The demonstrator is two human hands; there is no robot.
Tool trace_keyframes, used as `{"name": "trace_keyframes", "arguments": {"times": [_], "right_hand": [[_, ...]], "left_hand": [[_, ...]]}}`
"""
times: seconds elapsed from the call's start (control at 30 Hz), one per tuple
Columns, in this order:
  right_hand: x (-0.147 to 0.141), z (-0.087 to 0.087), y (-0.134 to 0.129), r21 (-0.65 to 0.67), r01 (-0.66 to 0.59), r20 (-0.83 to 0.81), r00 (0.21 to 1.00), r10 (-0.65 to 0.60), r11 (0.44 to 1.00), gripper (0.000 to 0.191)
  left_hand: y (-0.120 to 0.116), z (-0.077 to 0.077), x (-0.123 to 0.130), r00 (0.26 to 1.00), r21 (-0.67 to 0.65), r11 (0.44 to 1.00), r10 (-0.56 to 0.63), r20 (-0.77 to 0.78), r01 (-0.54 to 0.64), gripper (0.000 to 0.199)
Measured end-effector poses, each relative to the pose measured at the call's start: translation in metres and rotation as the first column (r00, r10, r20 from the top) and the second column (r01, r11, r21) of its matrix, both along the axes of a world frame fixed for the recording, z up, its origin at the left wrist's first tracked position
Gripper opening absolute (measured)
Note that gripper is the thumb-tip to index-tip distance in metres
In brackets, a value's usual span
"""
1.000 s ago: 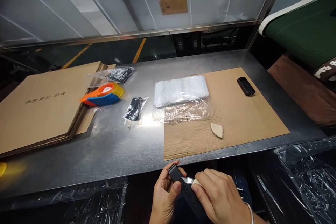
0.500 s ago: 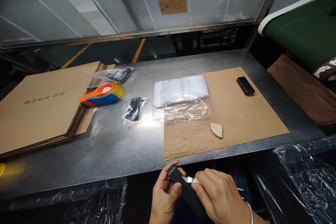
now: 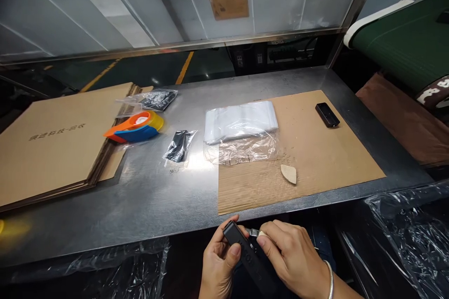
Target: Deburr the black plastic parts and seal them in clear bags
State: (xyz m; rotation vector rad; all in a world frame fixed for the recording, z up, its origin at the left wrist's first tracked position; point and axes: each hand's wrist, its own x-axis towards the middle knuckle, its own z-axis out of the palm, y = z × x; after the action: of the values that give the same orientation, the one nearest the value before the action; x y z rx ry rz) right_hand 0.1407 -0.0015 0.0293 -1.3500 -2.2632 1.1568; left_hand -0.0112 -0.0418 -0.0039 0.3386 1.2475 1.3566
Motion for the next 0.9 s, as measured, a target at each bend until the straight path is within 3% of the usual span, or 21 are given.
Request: {"name": "trace_keyframes", "arguments": {"times": [0.23,0.9], "right_hand": [[-0.0043,0.0051,-0.0012,0.082,-0.061,0.050,0.997,0.057,0.995,0.024],[-0.0016,0.0054,-0.0022,0.055,-0.073,0.101,0.993,0.068,0.996,0.025]], "left_hand": [[-0.0018,0.0008,0.0028,1.000,0.000,1.000,0.009,0.000,-0.009,0.060],[-0.0003,0.0018,0.0046,1.000,0.008,1.000,-0.025,0.010,0.025,0.059]]}}
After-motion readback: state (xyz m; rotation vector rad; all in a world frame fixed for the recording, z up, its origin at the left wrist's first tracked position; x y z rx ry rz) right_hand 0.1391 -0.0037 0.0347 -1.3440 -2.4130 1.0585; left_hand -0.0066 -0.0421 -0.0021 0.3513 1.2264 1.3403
